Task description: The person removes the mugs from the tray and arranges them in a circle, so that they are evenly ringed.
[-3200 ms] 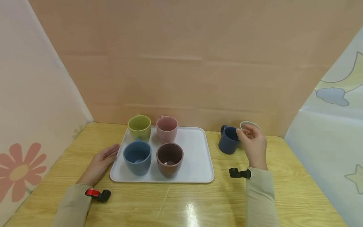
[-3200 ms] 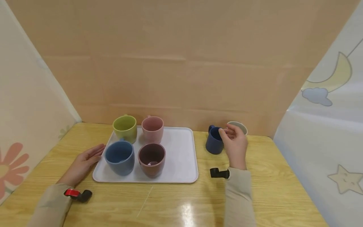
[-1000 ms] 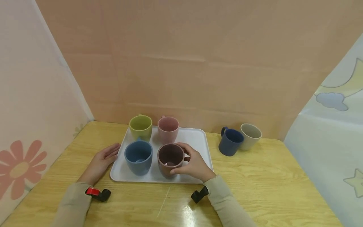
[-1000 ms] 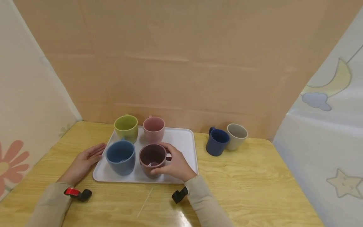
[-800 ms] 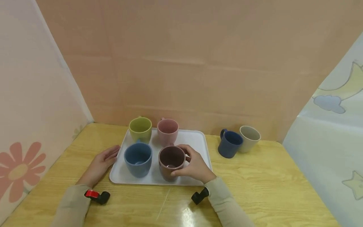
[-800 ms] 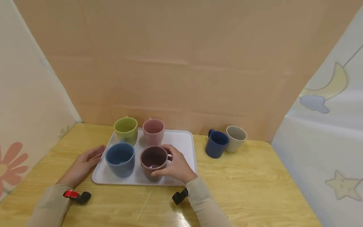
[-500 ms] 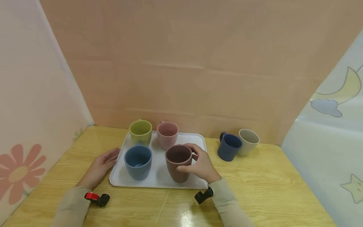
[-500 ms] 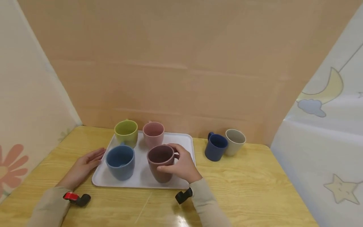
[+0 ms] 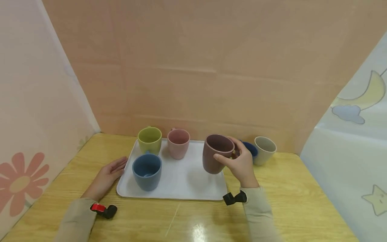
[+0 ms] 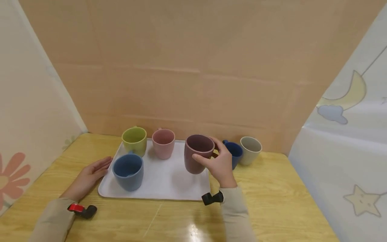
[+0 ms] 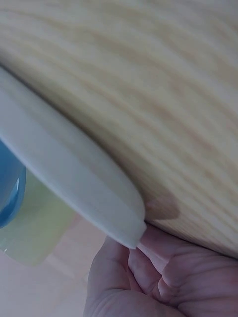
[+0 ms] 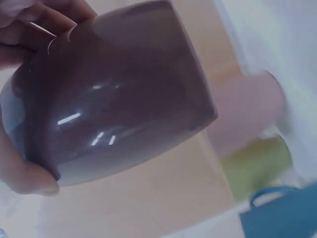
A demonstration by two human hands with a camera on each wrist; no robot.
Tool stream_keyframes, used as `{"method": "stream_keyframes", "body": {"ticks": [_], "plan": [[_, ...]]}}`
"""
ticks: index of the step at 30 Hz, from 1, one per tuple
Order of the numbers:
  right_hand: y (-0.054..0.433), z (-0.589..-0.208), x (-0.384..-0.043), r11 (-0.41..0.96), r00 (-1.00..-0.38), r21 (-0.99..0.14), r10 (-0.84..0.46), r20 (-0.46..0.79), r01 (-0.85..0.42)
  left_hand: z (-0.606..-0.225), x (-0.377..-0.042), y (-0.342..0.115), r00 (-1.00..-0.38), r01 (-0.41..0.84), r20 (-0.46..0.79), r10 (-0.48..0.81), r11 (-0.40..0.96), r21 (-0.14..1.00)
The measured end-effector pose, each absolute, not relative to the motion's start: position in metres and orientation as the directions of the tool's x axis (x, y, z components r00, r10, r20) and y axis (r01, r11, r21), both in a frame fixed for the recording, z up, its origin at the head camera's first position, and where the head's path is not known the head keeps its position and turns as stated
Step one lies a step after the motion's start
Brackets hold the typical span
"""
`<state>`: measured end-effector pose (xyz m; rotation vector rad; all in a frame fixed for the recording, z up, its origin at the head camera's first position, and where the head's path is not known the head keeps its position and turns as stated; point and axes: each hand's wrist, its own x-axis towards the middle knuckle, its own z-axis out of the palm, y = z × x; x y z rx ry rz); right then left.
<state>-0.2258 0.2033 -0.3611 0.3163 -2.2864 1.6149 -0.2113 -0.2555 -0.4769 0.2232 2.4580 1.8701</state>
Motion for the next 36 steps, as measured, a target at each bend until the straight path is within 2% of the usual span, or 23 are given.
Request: {"method": "stream_keyframes", "body": {"ticks": [6,16,26,32,36], "plan": [[0.227,-0.344,-0.221,0.38,-0.91,-0.859,0.093,0.405,-0.344,-0.477,-0.212,-0.255,-0.989,0.079,0.042,0.145,0.257,0.963],[0.258,-0.332,-0.22,0.424,-0.858,-0.872,0.325,0.398,-0.245,-0.475,-0.208,-0.259,-0.989,0.092,0.058,0.139,0.247,0.965],[0.294,-0.328,-0.213,0.401,-0.827,-0.907,0.462,0.321,-0.127,-0.473,-0.202,-0.264,-0.991,0.069,0.036,0.127,0.271,0.96],[0.328,-0.329,-0.204,0.418,-0.822,-0.908,0.525,0.22,0.024,-0.475,-0.204,-0.261,-0.991,0.074,0.04,0.13,0.271,0.96],[0.346,-0.332,-0.202,0.346,-0.809,-0.936,0.567,0.154,0.064,-0.474,-0.206,-0.259,-0.991,0.074,0.039,0.128,0.288,0.955]]}}
